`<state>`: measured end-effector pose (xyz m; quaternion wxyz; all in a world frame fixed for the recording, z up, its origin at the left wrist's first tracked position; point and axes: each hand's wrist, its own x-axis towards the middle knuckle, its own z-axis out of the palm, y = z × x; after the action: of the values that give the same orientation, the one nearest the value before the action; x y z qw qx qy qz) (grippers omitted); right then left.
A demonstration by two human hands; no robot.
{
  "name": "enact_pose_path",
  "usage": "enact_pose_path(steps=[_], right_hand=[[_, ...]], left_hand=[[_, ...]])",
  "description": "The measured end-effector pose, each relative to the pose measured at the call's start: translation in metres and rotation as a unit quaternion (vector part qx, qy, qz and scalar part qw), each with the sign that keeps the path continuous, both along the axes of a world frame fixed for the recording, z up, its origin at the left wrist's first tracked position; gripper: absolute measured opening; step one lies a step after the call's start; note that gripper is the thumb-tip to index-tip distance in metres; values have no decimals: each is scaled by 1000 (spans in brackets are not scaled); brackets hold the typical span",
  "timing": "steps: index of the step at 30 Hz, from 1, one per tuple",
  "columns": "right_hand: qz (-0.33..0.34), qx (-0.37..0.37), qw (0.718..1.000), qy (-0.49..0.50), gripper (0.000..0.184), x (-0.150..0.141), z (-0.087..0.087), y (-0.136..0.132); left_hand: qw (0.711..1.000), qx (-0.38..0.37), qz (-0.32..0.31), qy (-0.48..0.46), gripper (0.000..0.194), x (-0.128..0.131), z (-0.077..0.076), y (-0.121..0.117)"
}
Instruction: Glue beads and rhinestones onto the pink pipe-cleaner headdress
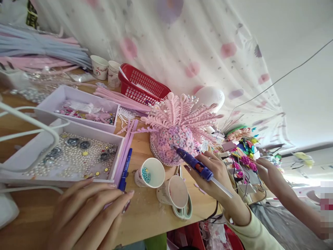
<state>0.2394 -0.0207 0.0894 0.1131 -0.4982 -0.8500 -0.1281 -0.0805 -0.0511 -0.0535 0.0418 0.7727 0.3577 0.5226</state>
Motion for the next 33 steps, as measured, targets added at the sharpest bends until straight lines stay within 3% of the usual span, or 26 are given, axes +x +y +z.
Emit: enact_pose_path(steps=[4, 15, 18, 21, 24, 26, 28, 30, 33], right_hand=[[-11, -9, 1000, -8, 23, 0, 1, 0], [-38, -25, 999, -15, 32, -12, 10, -2], [-57, -60, 997, 5, 37, -18, 14, 0], [-79, -107, 987, 85, 40, -22, 17, 0], [-128, -163, 944, 257, 46, -14, 11, -6], [-173, -170, 890, 387, 54, -1, 3, -13], [-188, -136, 838, 493, 61, 15, -8, -20], [-171, -113, 799, 566, 65, 29, -19, -27], [-148, -91, 763, 623, 60, 39, -30, -36]], left_hand=[[1000, 20, -9, 19, 42, -4, -2, 3], [1000, -10, -2, -3, 36, -1, 5, 3], [1000, -2, -15, 4, 35, -1, 11, 0], [1000, -23, -14, 8, 35, 8, 26, -7], [995, -49, -77, 29, 38, 33, 50, -15], [987, -36, -142, 62, 38, 57, 67, -17], [984, -42, -143, 95, 30, 84, 81, -13], [967, -66, -154, 189, 18, 108, 89, -5], [916, -111, -154, 354, 11, 136, 90, 13]])
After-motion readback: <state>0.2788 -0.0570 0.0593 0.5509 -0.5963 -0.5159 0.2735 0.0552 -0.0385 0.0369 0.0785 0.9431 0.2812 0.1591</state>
